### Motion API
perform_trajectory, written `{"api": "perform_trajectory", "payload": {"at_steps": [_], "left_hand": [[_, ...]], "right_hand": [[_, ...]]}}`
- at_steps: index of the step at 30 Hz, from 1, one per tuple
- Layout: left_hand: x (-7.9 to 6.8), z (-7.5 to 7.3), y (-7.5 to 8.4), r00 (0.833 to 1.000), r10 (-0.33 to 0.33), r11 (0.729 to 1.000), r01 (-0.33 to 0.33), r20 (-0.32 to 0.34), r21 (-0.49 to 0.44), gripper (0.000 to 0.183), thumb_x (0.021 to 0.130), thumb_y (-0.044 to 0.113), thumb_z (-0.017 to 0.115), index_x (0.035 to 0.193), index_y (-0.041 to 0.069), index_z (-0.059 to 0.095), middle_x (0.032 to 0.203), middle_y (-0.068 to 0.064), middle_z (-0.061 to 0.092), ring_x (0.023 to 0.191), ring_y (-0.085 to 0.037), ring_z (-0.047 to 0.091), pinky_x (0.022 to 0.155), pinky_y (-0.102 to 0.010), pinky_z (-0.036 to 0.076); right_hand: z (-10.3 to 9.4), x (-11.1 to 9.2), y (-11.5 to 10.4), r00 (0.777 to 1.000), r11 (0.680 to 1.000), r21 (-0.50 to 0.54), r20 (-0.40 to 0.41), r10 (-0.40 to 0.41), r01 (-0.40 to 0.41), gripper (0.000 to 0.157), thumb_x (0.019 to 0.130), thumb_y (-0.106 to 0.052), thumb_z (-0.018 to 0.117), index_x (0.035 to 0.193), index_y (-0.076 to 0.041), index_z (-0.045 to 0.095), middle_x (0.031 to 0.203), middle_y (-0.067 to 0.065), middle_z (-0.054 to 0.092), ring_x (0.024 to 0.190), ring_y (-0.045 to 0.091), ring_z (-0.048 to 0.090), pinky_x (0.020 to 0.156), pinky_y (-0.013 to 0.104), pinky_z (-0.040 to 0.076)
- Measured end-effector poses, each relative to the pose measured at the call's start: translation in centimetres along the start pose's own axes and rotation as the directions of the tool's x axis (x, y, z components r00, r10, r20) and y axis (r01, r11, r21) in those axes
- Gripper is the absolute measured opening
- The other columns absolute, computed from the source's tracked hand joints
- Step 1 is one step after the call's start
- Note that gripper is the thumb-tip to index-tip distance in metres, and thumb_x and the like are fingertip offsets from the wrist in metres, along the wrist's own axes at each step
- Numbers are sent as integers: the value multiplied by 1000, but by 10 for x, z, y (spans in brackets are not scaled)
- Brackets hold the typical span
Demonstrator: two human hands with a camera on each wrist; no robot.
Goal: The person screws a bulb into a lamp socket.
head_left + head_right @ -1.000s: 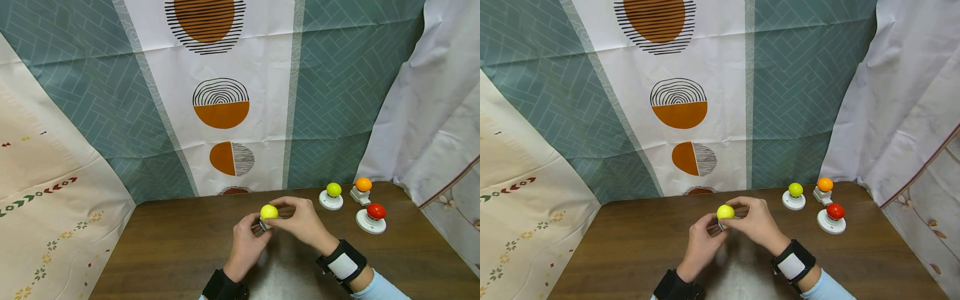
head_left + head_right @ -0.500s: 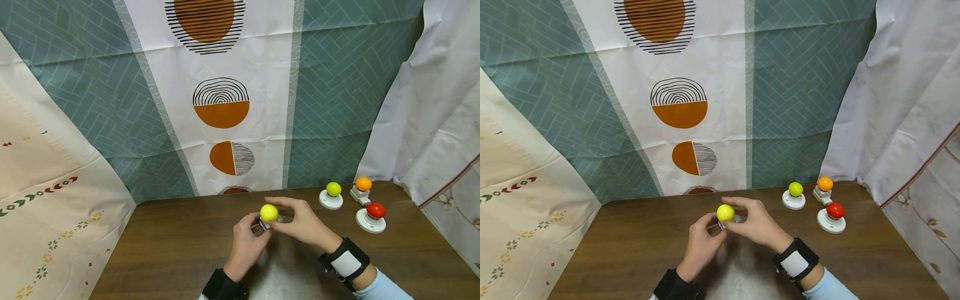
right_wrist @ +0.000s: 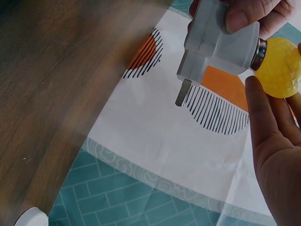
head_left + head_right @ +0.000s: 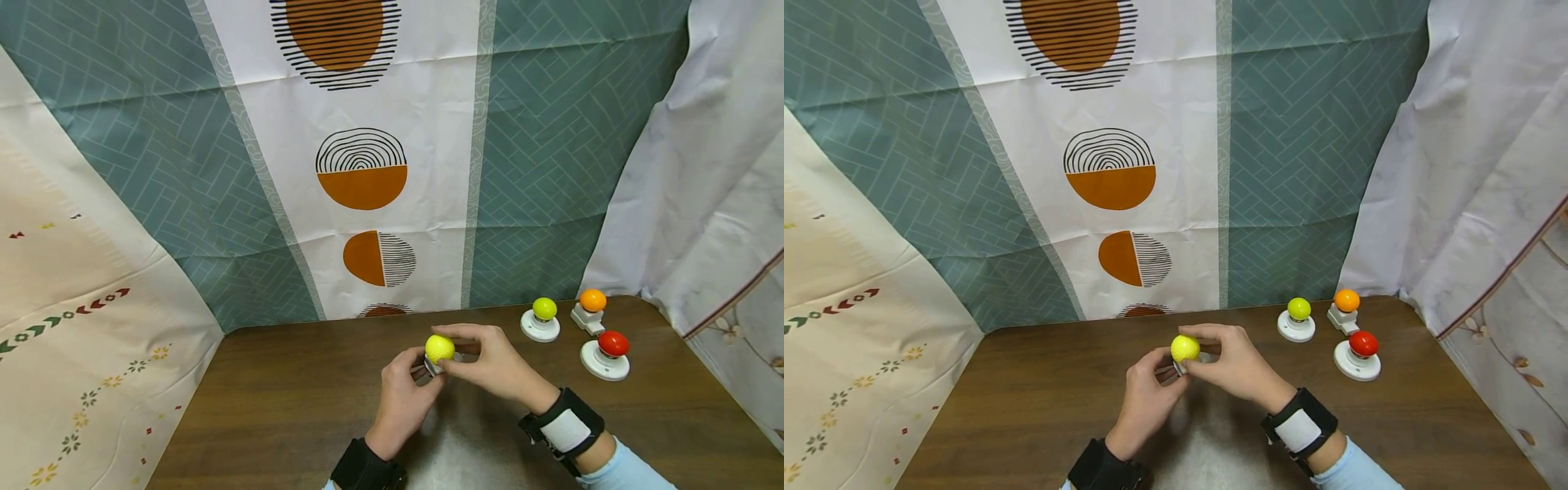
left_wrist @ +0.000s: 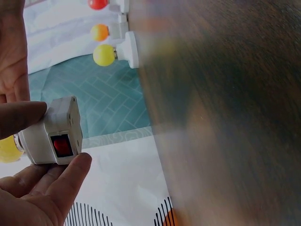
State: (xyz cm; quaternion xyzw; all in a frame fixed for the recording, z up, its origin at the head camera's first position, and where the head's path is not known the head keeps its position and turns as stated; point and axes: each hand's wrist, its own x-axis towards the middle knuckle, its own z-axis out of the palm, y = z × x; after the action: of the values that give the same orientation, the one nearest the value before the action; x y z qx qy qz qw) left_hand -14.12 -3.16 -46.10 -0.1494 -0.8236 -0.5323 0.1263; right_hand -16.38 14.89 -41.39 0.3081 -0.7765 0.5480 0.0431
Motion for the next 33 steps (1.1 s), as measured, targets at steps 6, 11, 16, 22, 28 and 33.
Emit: {"api": "perform_trajectory", "payload": {"at_steps": [6,11,16,22,28,33], "left_hand": [[0,0,-1,1000,14,1000,-14,-8,-13,33,80,28,73,109,18,61,100,7,58,92,-7,58,78,-27,48],[0,0,-2,1000,14,1000,-14,-9,-18,32,79,25,73,108,19,61,100,8,58,92,-7,58,78,-28,48],[0,0,-2,999,28,999,-28,-16,-19,32,79,23,74,108,19,61,100,8,58,91,-6,58,78,-27,48],[2,0,-2,999,37,999,-37,-24,-16,33,78,22,74,108,18,61,99,7,59,91,-6,58,77,-27,48],[2,0,-2,999,29,1000,-29,-21,-3,33,78,21,73,109,17,61,99,8,58,90,-6,58,77,-26,48],[2,0,-3,999,45,999,-45,-26,6,32,79,22,73,108,18,61,98,8,58,90,-5,58,77,-26,48]], "right_hand": [[1,0,1,999,1000,-17,-45,3,-4,44,77,-26,76,118,-22,62,114,-6,60,102,13,58,79,31,48],[3,0,0,996,999,-31,-83,26,-28,43,74,-28,78,115,-23,63,110,-6,62,95,11,60,78,32,49],[4,0,-1,993,998,-43,-113,33,-39,45,72,-32,79,113,-25,63,111,-8,61,96,12,60,80,34,48],[1,1,-3,997,999,-19,-75,30,-32,50,74,-31,78,120,-23,60,119,-8,58,104,12,56,86,35,45],[-1,2,-16,1000,1000,-19,-6,16,-16,51,77,-16,75,125,-14,57,124,-1,55,110,17,53,88,43,44],[-2,3,-30,1000,1000,-8,12,13,-13,47,77,-4,71,122,-8,58,120,3,57,109,22,54,85,47,45]]}}
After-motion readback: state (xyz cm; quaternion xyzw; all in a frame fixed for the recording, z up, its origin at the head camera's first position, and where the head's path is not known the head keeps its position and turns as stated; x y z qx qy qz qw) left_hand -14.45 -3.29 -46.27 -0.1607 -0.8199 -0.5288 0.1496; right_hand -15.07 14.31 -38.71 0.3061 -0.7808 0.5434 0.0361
